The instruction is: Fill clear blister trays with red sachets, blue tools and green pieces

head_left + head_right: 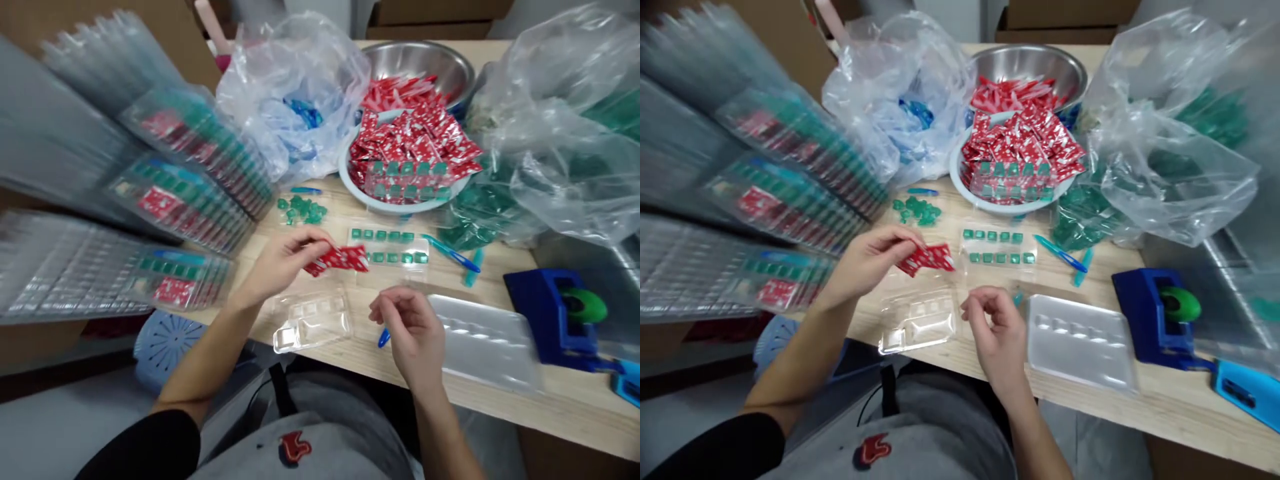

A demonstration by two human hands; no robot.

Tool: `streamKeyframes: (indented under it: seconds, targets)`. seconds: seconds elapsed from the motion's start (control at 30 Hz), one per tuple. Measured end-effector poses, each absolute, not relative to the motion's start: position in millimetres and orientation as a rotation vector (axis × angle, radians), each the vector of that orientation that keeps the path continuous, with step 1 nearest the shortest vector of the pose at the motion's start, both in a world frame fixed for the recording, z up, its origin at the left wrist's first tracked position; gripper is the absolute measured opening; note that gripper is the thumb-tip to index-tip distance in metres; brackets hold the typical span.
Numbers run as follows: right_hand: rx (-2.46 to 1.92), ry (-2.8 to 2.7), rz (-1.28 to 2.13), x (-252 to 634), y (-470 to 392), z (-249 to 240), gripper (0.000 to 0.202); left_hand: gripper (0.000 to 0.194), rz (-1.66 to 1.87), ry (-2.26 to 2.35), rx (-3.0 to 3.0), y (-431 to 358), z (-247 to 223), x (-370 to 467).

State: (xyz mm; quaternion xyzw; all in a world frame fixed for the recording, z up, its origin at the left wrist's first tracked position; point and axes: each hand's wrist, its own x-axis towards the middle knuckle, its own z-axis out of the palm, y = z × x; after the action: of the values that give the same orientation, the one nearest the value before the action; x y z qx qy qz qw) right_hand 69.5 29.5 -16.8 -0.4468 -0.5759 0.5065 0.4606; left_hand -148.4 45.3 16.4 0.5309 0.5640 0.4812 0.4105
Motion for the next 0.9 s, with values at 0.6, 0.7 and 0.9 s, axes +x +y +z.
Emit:
streamKeyframes:
  seconds: [0.6, 0.7, 0.9]
  targets:
    - [-0.934, -2.319, 0.962, 56.6, -11.6, -66.6, 0.022, 0.016, 0.936, 1.746, 1.835, 37.1, -84.4, -162.5]
    - [-0.924, -2.409, 0.765, 51.7, -13.8, -73.6, 0.024, 0.021, 0.960, 1.830, 1.908, 37.6, -88.2, -162.6]
    - [-0.964, -2.444, 0.560, 46.9, -17.8, -85.9, 0.029, 0.023, 0.855, 1.898, 2.063, 12.8, -86.4, -172.9]
